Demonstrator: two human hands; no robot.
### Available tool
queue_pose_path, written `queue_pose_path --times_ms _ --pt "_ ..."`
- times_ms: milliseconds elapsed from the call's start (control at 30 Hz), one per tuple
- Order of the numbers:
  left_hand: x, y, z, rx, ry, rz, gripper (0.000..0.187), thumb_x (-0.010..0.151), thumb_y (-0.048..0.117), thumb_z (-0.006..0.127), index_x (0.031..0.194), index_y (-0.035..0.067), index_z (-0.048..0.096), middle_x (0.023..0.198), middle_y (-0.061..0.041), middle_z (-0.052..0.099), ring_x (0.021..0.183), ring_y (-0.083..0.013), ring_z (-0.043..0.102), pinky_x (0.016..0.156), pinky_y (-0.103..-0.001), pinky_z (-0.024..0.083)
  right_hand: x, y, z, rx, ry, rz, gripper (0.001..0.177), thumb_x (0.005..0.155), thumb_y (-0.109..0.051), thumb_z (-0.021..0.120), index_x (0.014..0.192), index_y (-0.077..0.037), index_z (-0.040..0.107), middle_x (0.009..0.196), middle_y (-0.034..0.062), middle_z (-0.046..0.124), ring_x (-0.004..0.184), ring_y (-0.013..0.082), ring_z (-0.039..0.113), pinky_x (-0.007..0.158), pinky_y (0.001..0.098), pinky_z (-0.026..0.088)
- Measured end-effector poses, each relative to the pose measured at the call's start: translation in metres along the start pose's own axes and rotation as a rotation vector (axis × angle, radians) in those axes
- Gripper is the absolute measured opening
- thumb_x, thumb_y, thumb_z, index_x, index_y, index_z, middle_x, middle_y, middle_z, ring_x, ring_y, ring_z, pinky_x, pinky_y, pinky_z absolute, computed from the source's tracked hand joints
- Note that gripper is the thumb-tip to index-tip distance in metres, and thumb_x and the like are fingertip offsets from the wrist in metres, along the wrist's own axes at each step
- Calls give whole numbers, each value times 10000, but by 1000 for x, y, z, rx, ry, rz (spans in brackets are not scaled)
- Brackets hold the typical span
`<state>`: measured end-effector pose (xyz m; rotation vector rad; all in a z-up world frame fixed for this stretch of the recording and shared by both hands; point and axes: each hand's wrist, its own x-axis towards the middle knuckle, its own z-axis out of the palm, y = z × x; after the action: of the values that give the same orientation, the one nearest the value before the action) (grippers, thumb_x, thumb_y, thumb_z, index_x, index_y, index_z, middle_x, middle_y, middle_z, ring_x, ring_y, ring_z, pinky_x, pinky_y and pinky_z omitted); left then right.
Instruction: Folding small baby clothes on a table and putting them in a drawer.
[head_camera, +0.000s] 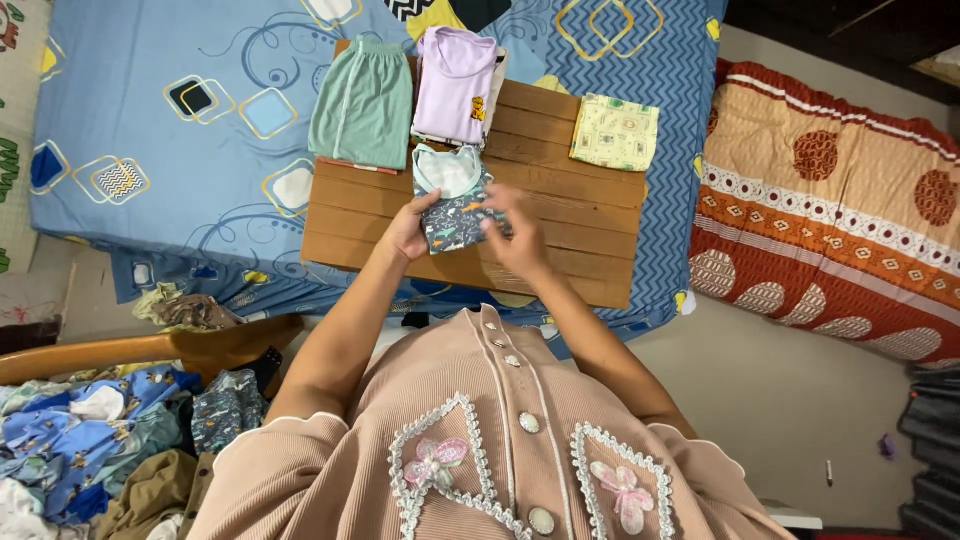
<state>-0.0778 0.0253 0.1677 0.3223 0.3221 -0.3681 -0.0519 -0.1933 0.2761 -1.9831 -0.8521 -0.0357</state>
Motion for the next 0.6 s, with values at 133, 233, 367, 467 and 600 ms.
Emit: queue_pose_path --times_ms 133,233,367,467,600 --pt "-9 9 25 46 -14 -49 469 970 237 656 1354 -13 558 1228 -191 707 1085 -301 727 966 -463 605 8 93 15 382 173 462 443 965 -130 699 1386 -101 566 1380 120 629 1290 221 596 1127 366 478" --pt "-10 16 40 179 -41 -47 479 941 146 681 1379 16 538 1238 -162 698 1085 -276 720 955 -445 600 33 109 13 601 175 589 533 979 -205 718 1462 -125 507 1425 167 575 1326 254 544 1115 379 466" --pt "-4 20 46 313 -88 -43 531 919 17 683 1421 22 510 1262 -138 690 1098 -245 714 958 -414 597 71 86 -2 528 -24 436 619 968 -295 742 1512 -142 488 1485 158 540 1392 248 491 1144 403 416" --pt "-2 18 51 338 -91 -49 588 903 -24 671 1450 47 469 1269 -122 680 1101 -230 709 956 -403 598 84 86 -7 488 -151 391 662 934 -339 773 1508 -144 506 1490 155 546 1400 257 477 1156 416 393" --pt "6 27 56 375 -62 -3 674 882 -37 664 1491 111 415 1277 -87 659 1099 -201 695 946 -387 589 108 85 -9 468 -281 358 699 854 -381 842 1450 -143 564 1475 137 562 1342 285 511 1148 426 432"
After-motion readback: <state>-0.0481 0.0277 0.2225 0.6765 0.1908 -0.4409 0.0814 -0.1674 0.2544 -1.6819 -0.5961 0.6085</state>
